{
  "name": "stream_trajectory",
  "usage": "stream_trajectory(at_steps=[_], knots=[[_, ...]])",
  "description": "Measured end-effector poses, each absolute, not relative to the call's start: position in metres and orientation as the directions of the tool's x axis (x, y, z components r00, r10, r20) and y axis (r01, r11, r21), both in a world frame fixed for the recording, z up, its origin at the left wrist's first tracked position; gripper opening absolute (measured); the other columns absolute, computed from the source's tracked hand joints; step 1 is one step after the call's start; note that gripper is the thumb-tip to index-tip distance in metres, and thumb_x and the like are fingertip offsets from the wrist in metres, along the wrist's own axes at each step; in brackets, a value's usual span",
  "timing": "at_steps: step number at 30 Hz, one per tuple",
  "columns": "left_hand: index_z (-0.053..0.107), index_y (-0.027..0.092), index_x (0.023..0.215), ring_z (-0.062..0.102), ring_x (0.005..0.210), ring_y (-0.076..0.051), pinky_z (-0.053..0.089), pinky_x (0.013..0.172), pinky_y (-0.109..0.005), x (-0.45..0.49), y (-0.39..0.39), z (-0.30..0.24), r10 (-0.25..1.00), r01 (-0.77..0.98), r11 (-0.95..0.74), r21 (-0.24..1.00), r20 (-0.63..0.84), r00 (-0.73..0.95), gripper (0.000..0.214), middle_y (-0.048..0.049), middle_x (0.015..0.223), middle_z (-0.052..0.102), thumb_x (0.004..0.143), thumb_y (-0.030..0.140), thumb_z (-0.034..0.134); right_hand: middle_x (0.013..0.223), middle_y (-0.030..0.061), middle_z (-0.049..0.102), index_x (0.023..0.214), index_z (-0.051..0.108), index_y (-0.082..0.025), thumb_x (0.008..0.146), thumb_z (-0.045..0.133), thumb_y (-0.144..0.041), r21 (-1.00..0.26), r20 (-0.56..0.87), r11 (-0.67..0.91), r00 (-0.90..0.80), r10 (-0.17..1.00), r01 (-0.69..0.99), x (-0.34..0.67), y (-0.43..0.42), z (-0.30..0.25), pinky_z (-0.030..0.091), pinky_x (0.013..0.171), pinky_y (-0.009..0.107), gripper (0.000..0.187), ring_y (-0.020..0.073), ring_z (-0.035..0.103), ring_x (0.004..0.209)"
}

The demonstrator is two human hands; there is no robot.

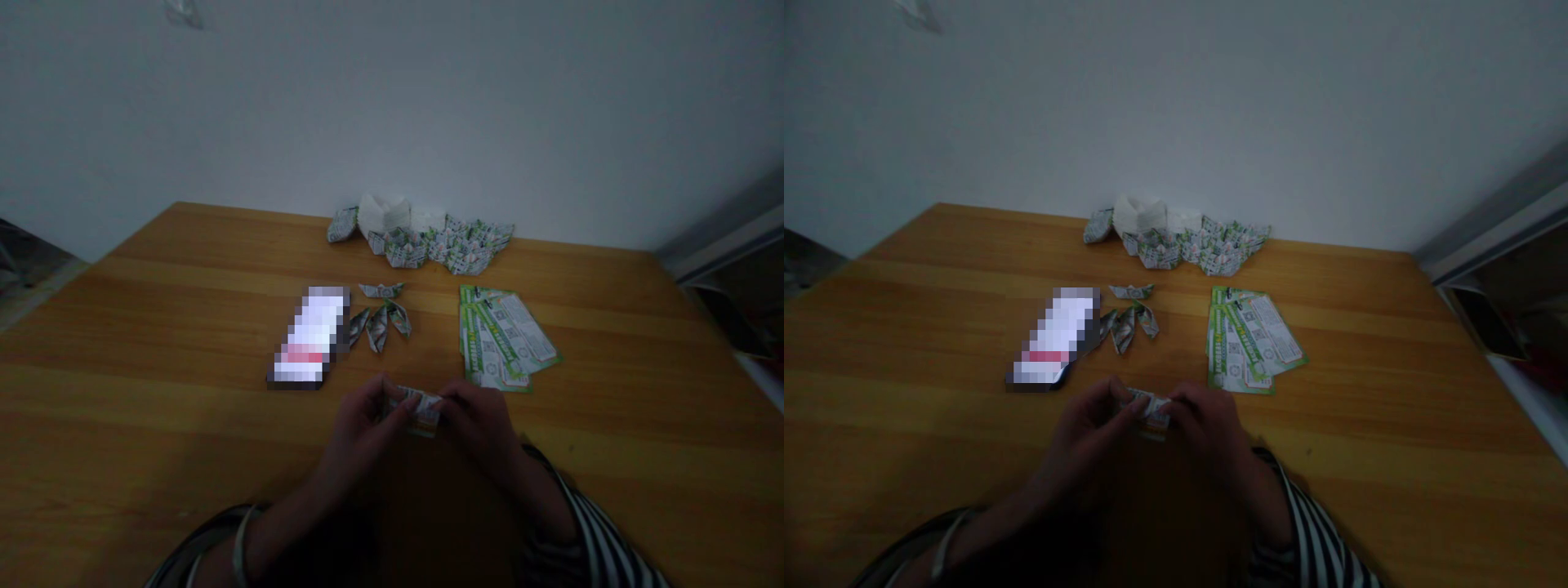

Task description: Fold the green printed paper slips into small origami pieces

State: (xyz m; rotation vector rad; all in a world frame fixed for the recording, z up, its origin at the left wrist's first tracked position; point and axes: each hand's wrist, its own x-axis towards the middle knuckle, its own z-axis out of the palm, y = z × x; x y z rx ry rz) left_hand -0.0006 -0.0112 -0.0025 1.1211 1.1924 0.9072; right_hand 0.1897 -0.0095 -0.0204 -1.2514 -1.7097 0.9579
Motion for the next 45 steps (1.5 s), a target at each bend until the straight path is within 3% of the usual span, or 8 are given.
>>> stream_trajectory(at_steps=[10, 15, 18, 24, 32, 37, 41, 45], knots=[[0.055, 0.018, 0.071, 0.049, 0.062, -0.012, 0.039, 0.056, -0.022, -0.001, -0.012, -0.005, 0.976, 0.169, 0.122, 0.978, -0.149, 0.16, 0.027, 0.0017, 0.065, 0.055, 0.085, 0.038, 0.067, 0.057, -0.0012, 0.065, 0.067, 0.066, -0.019, 0.09, 0.059, -0.026, -0.869, 0.168, 0.217, -0.146, 0.975, 0.444, 0.185, -0.013, -0.021, 0.04, 0.05, 0.02, 0.025, 0.0112, 0.058, 0.051], [0.055, 0.018, 0.07, 0.047, 0.061, -0.011, 0.038, 0.055, -0.022, -0.004, -0.01, -0.005, 0.984, 0.177, 0.079, 0.981, -0.105, 0.143, 0.026, 0.0023, 0.064, 0.054, 0.085, 0.035, 0.067, 0.074, 0.001, 0.076, 0.082, 0.074, -0.021, 0.084, 0.068, -0.02, -0.881, 0.276, 0.29, -0.092, 0.957, 0.374, 0.189, -0.013, -0.017, 0.051, 0.061, 0.021, 0.007, 0.0141, 0.07, 0.065], [0.055, 0.018, 0.07, 0.048, 0.061, -0.012, 0.039, 0.056, -0.022, -0.006, -0.009, -0.006, 0.983, 0.188, 0.064, 0.98, -0.094, 0.156, 0.026, 0.0024, 0.064, 0.054, 0.085, 0.035, 0.067, 0.076, 0.001, 0.077, 0.081, 0.075, -0.023, 0.078, 0.074, -0.017, -0.913, 0.305, 0.303, -0.037, 0.952, 0.274, 0.191, -0.013, -0.015, 0.055, 0.065, 0.022, 0.006, 0.0154, 0.072, 0.068], [0.057, 0.018, 0.068, 0.049, 0.057, -0.011, 0.038, 0.054, -0.022, -0.001, -0.01, -0.003, 0.985, 0.266, 0.011, 0.964, -0.055, 0.162, 0.025, 0.0029, 0.062, 0.057, 0.086, 0.033, 0.066, 0.068, -0.0003, 0.075, 0.069, 0.073, -0.023, 0.072, 0.075, -0.015, -0.976, 0.115, 0.101, 0.063, 0.991, 0.194, 0.186, -0.014, -0.017, 0.055, 0.062, 0.023, 0.009, 0.0156, 0.07, 0.064], [0.065, 0.02, 0.081, 0.064, 0.064, -0.014, 0.046, 0.059, -0.023, -0.006, -0.02, -0.004, 0.963, 0.418, -0.1, 0.903, -0.017, 0.269, 0.012, -0.0005, 0.076, 0.073, 0.09, 0.026, 0.061, 0.068, 0.0, 0.071, 0.068, 0.068, -0.021, 0.075, 0.067, -0.016, -0.951, -0.109, -0.115, 0.038, 0.993, 0.288, 0.183, -0.012, -0.02, 0.051, 0.065, 0.025, 0.008, 0.0163, 0.066, 0.068], [0.065, 0.02, 0.08, 0.064, 0.062, -0.013, 0.047, 0.057, -0.021, -0.007, -0.017, 0.0, 0.958, 0.379, -0.144, 0.914, 0.033, 0.284, 0.011, -0.0004, 0.073, 0.073, 0.09, 0.025, 0.062, 0.082, 0.0024, 0.074, 0.086, 0.072, -0.022, 0.077, 0.069, -0.02, -0.968, -0.023, -0.007, -0.059, 0.998, 0.252, 0.19, -0.007, -0.017, 0.052, 0.069, 0.027, 0.009, 0.0177, 0.068, 0.076], [0.066, 0.019, 0.082, 0.065, 0.063, -0.013, 0.048, 0.057, -0.021, -0.007, -0.016, -0.001, 0.95, 0.358, -0.167, 0.918, 0.053, 0.308, 0.011, -0.0013, 0.076, 0.074, 0.09, 0.025, 0.062, 0.071, 0.0026, 0.074, 0.071, 0.073, -0.022, 0.077, 0.067, -0.017, -0.951, 0.082, 0.094, -0.054, 0.995, 0.294, 0.19, -0.008, -0.017, 0.05, 0.066, 0.028, 0.01, 0.0175, 0.067, 0.069], [0.068, 0.019, 0.088, 0.067, 0.068, -0.014, 0.049, 0.062, -0.022, -0.009, -0.019, -0.005, 0.947, 0.397, -0.169, 0.902, 0.036, 0.32, 0.008, -0.0022, 0.081, 0.075, 0.091, 0.023, 0.061, 0.068, 0.0027, 0.073, 0.069, 0.073, -0.021, 0.076, 0.066, -0.015, -0.955, 0.043, 0.03, 0.039, 0.998, 0.297, 0.183, -0.013, -0.02, 0.05, 0.062, 0.026, 0.011, 0.0174, 0.066, 0.065]])
